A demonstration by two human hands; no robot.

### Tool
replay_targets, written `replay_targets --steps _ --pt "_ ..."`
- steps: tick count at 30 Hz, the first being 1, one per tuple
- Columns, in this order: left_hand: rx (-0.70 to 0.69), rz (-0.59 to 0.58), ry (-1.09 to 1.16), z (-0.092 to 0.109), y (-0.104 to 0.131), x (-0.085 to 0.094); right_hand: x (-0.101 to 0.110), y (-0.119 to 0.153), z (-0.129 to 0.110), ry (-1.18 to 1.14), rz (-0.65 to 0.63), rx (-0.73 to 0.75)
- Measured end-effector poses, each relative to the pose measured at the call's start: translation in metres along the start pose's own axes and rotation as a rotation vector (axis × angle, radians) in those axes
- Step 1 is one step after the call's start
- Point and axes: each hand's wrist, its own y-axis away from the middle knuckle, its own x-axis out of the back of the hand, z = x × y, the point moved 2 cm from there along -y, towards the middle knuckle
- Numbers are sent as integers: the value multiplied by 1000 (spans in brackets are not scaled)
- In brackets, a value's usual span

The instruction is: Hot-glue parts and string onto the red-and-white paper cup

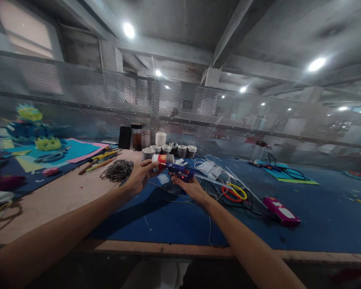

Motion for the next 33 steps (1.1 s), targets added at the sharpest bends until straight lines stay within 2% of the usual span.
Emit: replay_targets --steps 3,6,10,16,23,33 --pt "18 -10 -1 -1 1 -1 -6 5 -10 -115 -115 4" --pt "7 -23 -64 -1 3 -2 -6 6 -15 -189 -130 -31" --pt "-41 -62 -211 -1 7 -5 1 3 -16 -179 -51 -22" --pt "-98 -144 -400 0 12 -10 6 0 -26 -82 31 87" --pt "-87 -275 -443 -2 18 -16 9 -1 -35 60 89 129" --pt "-108 -330 -580 -6 19 -16 21 -8 -25 115 187 138"
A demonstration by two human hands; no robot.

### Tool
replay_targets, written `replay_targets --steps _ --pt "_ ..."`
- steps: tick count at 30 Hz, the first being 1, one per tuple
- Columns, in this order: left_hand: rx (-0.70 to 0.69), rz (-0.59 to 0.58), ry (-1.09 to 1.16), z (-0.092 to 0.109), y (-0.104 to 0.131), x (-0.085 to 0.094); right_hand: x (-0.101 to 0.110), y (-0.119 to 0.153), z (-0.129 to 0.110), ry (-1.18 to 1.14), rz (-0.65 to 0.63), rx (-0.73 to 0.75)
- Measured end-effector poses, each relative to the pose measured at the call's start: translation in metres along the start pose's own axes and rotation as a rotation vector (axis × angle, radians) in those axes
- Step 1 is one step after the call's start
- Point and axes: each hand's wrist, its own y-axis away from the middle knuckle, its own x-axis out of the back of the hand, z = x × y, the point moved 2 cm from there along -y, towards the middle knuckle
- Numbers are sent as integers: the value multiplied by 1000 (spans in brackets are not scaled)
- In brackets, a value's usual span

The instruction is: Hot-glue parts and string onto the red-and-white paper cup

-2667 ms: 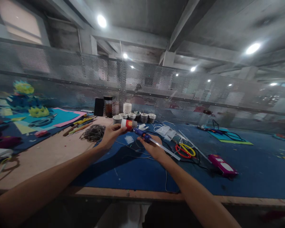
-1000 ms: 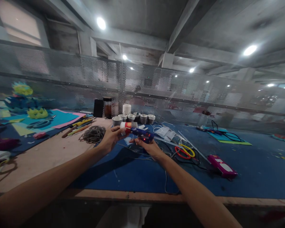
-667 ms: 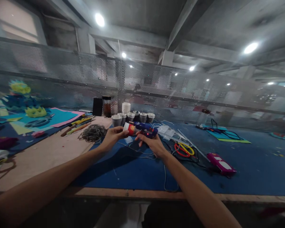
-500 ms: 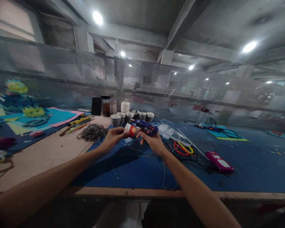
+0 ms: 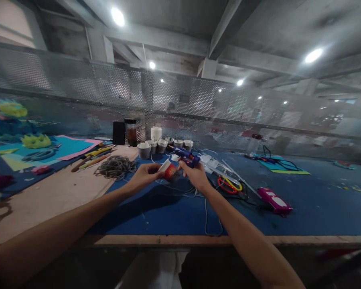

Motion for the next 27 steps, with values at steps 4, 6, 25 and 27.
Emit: replay_targets --steps 4,6,25,27 --pt "-5 -12 11 3 1 0 2 -1 -1 69 31 -16" --pt "-2 -11 25 3 1 0 2 -1 0 89 40 -18" --pt "-20 -25 99 6 -2 5 6 -2 11 89 75 -45" --pt "-15 -23 106 5 -2 4 5 -2 10 73 70 -49"
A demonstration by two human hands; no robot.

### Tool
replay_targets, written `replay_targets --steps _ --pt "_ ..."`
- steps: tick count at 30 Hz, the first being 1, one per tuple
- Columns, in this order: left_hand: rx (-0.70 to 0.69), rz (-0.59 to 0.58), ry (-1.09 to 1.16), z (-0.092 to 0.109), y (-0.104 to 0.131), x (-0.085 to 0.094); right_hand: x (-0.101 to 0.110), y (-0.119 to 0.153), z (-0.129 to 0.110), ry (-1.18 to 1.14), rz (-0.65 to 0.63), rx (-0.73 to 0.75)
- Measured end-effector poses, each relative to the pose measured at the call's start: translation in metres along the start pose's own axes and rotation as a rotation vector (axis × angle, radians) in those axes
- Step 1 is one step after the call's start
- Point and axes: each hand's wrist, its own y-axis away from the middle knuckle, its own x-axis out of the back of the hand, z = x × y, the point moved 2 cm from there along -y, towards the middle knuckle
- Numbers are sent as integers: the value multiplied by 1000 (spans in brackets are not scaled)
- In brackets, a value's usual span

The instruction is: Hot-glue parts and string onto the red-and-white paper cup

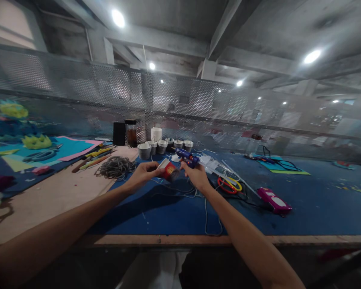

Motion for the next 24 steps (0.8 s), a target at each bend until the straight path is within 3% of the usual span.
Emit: replay_targets --steps 6,17,21,24 --pt "55 66 44 4 1 -1 -3 2 -2 -47 -34 26" --pt "-16 192 45 -2 -4 17 -10 10 -3 95 -81 33" --pt "-5 235 84 -4 -7 21 -9 11 -1 91 3 59" --pt "-7 279 58 -5 -9 23 -7 11 -1 218 82 140"
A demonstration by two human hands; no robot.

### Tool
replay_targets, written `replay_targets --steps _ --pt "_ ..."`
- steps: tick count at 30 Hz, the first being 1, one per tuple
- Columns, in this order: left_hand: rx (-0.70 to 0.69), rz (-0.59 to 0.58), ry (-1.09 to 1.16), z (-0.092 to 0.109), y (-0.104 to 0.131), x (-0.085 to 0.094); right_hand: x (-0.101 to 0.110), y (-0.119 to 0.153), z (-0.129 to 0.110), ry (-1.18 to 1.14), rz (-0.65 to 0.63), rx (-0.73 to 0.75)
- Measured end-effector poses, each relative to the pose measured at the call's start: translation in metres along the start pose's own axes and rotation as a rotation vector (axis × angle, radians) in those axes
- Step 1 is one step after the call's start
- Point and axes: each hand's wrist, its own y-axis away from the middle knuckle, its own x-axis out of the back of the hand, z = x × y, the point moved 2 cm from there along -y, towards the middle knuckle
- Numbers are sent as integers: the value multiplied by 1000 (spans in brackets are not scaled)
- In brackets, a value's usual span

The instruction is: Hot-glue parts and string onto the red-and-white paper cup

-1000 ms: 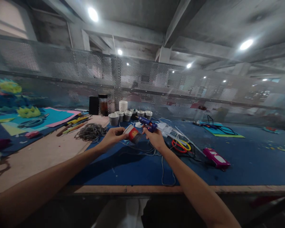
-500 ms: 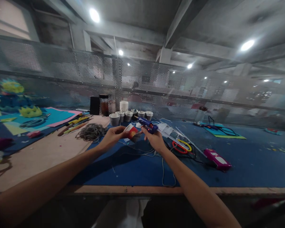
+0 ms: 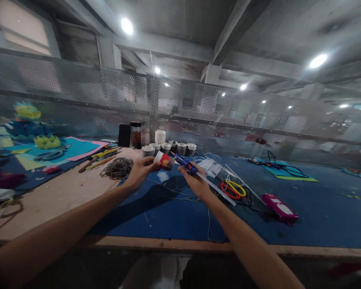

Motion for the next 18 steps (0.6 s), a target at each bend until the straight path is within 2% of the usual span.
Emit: replay_targets --steps 4,9,18 --pt "-44 31 -64 4 0 1 1 1 -2 81 -14 97" --pt "-36 63 -59 8 1 2 -3 6 -4 140 -79 83" --pt "-97 70 -109 8 -1 -1 -8 3 9 239 -90 94"
